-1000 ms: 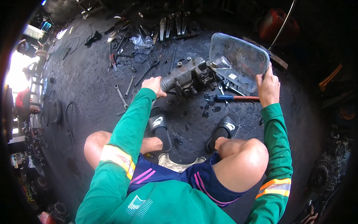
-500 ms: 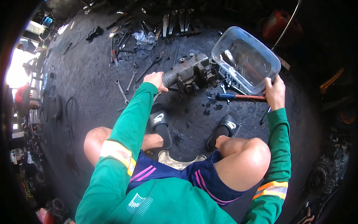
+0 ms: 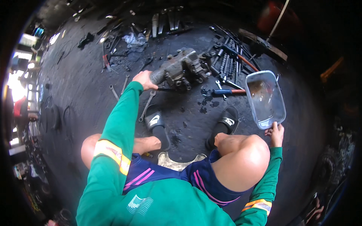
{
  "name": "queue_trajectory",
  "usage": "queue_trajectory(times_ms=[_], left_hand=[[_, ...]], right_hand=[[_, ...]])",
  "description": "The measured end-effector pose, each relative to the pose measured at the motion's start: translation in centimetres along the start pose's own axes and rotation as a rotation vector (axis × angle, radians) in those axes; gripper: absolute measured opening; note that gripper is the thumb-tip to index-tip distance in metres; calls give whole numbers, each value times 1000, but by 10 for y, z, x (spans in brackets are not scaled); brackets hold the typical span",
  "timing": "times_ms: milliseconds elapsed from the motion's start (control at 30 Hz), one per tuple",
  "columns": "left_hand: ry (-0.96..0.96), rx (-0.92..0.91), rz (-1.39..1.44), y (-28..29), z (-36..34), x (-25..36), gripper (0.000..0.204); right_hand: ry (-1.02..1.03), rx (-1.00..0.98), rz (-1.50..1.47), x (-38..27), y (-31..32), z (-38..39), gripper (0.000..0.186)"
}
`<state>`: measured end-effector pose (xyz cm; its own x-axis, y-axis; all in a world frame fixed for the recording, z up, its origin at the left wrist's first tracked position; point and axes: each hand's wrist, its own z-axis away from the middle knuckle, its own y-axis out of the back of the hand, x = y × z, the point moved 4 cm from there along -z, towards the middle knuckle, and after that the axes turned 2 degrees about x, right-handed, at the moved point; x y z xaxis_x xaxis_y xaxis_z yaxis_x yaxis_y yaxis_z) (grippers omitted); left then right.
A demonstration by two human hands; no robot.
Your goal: The user is repairing or maintaining a mechanical engine component, likely a steering box or pump, by cleaning and adjusting its parts.
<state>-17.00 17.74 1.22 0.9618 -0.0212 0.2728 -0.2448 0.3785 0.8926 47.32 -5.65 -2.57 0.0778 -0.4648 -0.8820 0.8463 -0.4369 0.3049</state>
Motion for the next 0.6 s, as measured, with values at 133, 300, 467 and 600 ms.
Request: queue_trajectory(times_ms=[133, 300, 467, 600], left_hand=[[6, 31, -77, -4, 2, 5, 80], [-81, 154, -98, -15, 15, 19, 75], [-90, 160, -118, -28, 21, 31, 71], [-91, 174, -203, -34, 19, 34, 74]], right_hand=[[-108, 212, 23, 93, 67, 24, 26], [-266, 578, -266, 209, 130, 69, 37], [-311, 857, -430, 303, 157, 100, 42], [-505, 1073, -659, 351, 163, 122, 46]])
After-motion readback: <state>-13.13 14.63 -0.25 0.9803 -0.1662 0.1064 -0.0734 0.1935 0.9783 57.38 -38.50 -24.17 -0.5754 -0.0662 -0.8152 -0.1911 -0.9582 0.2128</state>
